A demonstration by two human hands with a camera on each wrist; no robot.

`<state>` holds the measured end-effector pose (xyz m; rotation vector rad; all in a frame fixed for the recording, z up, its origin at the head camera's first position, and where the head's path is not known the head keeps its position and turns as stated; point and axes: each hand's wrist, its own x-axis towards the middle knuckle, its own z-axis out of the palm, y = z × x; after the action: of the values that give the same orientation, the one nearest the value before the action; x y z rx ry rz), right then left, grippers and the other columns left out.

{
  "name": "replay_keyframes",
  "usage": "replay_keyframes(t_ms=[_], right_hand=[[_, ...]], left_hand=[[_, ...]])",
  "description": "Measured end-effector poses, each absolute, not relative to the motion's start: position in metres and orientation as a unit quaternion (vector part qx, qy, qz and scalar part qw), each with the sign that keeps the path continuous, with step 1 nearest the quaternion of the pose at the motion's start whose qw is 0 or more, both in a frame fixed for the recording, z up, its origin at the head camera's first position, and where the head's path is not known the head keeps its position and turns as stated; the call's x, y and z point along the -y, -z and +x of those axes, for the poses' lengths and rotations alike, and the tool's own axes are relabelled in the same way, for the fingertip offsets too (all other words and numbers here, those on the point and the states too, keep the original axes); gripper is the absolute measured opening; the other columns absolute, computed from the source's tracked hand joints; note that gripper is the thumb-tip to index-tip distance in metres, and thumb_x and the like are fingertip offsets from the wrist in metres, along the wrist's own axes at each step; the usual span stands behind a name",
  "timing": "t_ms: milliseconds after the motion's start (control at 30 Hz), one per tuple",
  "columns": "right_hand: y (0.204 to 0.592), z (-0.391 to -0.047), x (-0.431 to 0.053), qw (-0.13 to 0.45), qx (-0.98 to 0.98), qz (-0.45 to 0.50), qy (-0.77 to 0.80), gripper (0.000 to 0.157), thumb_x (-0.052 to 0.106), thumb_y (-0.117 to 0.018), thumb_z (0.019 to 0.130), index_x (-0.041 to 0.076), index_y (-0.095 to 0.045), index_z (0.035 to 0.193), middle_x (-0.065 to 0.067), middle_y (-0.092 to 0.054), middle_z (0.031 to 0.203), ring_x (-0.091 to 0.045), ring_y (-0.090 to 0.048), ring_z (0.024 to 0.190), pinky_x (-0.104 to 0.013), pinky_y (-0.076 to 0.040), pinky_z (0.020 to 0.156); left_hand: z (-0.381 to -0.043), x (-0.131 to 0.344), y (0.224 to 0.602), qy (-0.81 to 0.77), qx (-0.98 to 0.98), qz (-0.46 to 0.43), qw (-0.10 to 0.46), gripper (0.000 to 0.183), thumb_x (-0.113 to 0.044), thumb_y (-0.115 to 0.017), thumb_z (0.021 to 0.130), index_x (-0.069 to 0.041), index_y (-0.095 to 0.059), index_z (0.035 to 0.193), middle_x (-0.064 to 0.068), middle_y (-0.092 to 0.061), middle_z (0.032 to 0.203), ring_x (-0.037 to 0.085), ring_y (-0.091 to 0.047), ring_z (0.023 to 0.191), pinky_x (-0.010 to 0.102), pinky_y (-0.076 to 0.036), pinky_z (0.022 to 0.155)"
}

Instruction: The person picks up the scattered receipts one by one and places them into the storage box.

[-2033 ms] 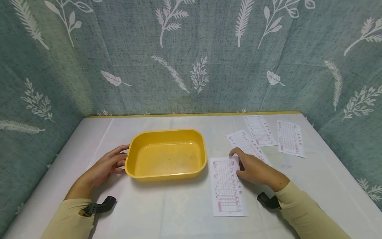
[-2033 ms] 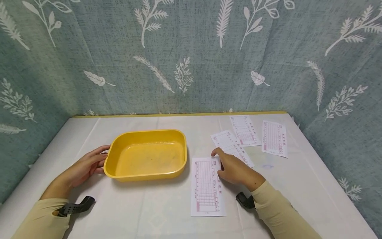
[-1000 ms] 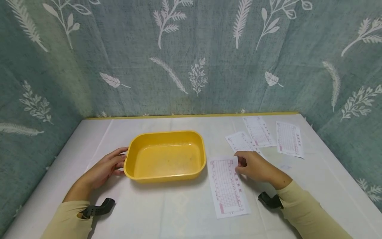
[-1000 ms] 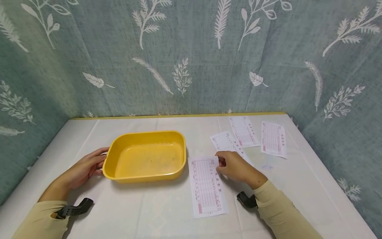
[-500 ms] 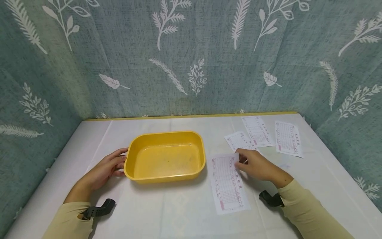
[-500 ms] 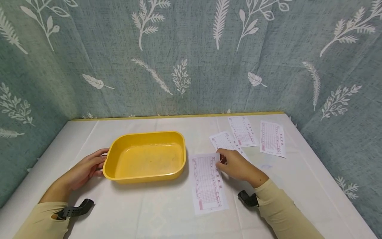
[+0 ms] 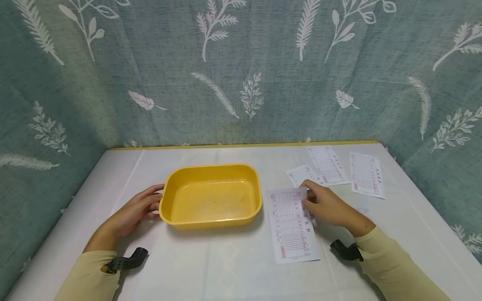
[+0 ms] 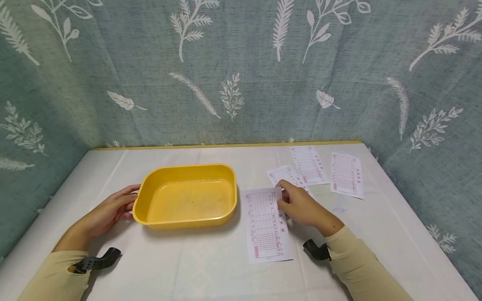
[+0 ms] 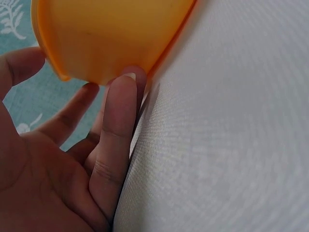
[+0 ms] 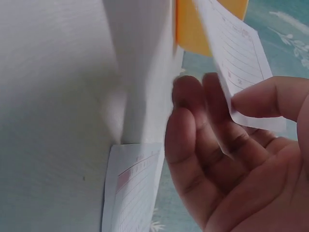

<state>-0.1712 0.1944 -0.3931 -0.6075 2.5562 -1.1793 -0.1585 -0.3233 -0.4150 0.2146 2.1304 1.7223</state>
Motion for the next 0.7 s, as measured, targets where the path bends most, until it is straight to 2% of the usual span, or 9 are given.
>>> replay_keyframes(t_ms=[267,433,700], right_hand=[[0.388,-0.169,-0.194,0.115,-0.873,-0.211,0.425,0.025,-0.001,-0.05,0.095,0.009,-0.049,0.119,-0.01,-0.07,0.096,-0.017,-0.061,0.073,-0.024,-0.048,0.057],[0.381,-0.165,-0.193,0.094,-0.877,-0.207,0.423,0.025,0.001,-0.053,0.097,0.008,-0.048,0.12,-0.008,-0.067,0.092,-0.016,-0.058,0.071,-0.024,-0.046,0.058],[0.378,-0.163,-0.189,0.069,-0.869,-0.225,0.435,0.026,0.002,-0.056,0.098,0.007,-0.049,0.123,-0.007,-0.069,0.093,-0.014,-0.059,0.071,-0.024,-0.05,0.062]], left_hand=[[-0.159,0.321,0.412,-0.613,-0.762,0.073,0.199,0.058,-0.028,-0.038,0.109,0.003,-0.019,0.154,-0.011,-0.072,0.103,0.008,-0.07,0.09,0.026,-0.061,0.078],[-0.162,0.319,0.41,-0.609,-0.766,0.076,0.193,0.057,-0.029,-0.039,0.109,0.002,-0.022,0.153,-0.01,-0.073,0.102,0.008,-0.07,0.09,0.026,-0.06,0.078],[-0.16,0.322,0.411,-0.613,-0.762,0.071,0.196,0.056,-0.029,-0.038,0.109,0.002,-0.023,0.153,-0.011,-0.073,0.103,0.008,-0.071,0.091,0.027,-0.061,0.078]])
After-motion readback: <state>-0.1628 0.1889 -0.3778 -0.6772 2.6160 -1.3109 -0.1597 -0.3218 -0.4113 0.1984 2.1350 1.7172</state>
